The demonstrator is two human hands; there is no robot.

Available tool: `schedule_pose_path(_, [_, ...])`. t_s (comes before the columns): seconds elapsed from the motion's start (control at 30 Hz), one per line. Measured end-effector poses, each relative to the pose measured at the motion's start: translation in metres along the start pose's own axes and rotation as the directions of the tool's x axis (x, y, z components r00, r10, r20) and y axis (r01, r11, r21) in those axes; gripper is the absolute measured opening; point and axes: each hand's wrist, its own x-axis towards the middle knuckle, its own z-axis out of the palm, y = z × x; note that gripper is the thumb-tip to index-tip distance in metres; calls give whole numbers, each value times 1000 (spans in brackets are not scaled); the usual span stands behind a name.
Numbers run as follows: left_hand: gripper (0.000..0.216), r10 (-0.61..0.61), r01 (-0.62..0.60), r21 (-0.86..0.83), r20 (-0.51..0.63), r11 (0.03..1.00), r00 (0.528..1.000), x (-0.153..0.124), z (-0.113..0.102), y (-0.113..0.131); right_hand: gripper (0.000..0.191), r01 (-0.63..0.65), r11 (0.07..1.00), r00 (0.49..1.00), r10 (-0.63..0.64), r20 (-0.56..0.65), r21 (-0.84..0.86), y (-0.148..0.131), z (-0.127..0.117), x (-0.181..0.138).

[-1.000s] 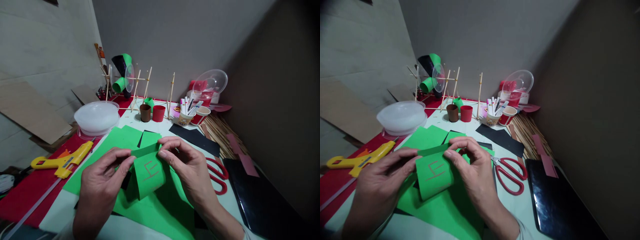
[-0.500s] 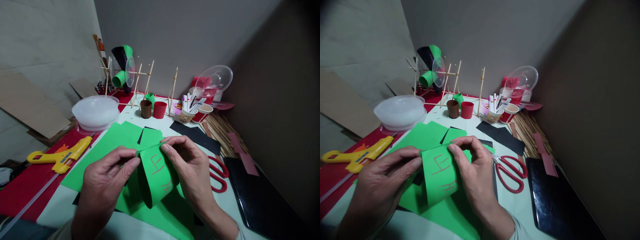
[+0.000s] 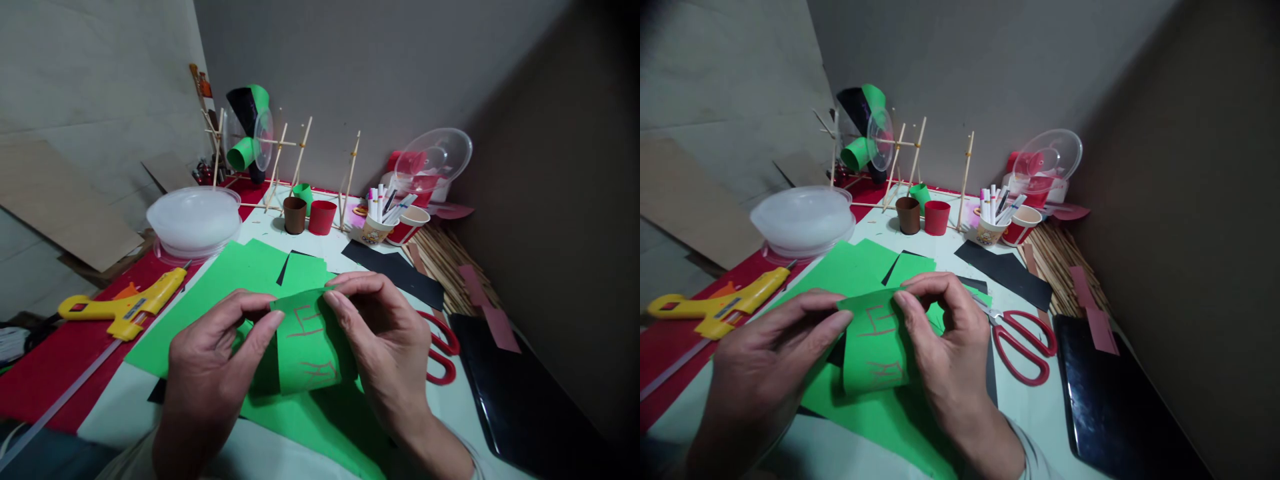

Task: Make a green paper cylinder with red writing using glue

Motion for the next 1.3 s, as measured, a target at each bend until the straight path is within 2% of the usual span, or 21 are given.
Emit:
schedule_pose_path(0.23, [4,-52,52,-16,27,999,998,3,-4,-4,11,-28,1000,998,29,53,-10,1,-1,-2])
schedule_pose_path(0.33, [7,-32,32,-16,40,999,999,2,-5,-4,14,-47,999,998,47,41,2,1,0,-2])
schedule_pose_path(0.5, [11,7,-7,-34,-1,999,1000,2,-2,-4,20,-105,991,993,99,66,83,0,1,0])
schedule_pose_path(0.7, [16,61,-61,-12,24,998,998,3,-1,-4,16,-151,985,983,141,116,84,-1,2,-1])
schedule_pose_path(0.9, [8,-25,24,-13,-36,1000,999,2,-1,-1,17,-258,952,959,232,164,164,-4,0,5])
schedule_pose_path(1.03, [11,69,-68,138,-1,988,998,5,-7,-5,17,-294,952,918,256,304,85,-8,-5,10])
schedule_pose_path(1.13, [13,137,-143,205,42,968,990,6,-8,-6,18,-272,962,887,263,378,-31,-10,-6,10])
schedule_pose_path(1.2, [12,131,-139,183,55,973,990,6,-6,-6,16,-237,967,890,254,379,-91,-8,-5,9])
schedule_pose_path(1.3, [14,26,-32,115,54,993,998,6,-2,-6,17,-226,968,913,251,322,-111,-3,-3,9])
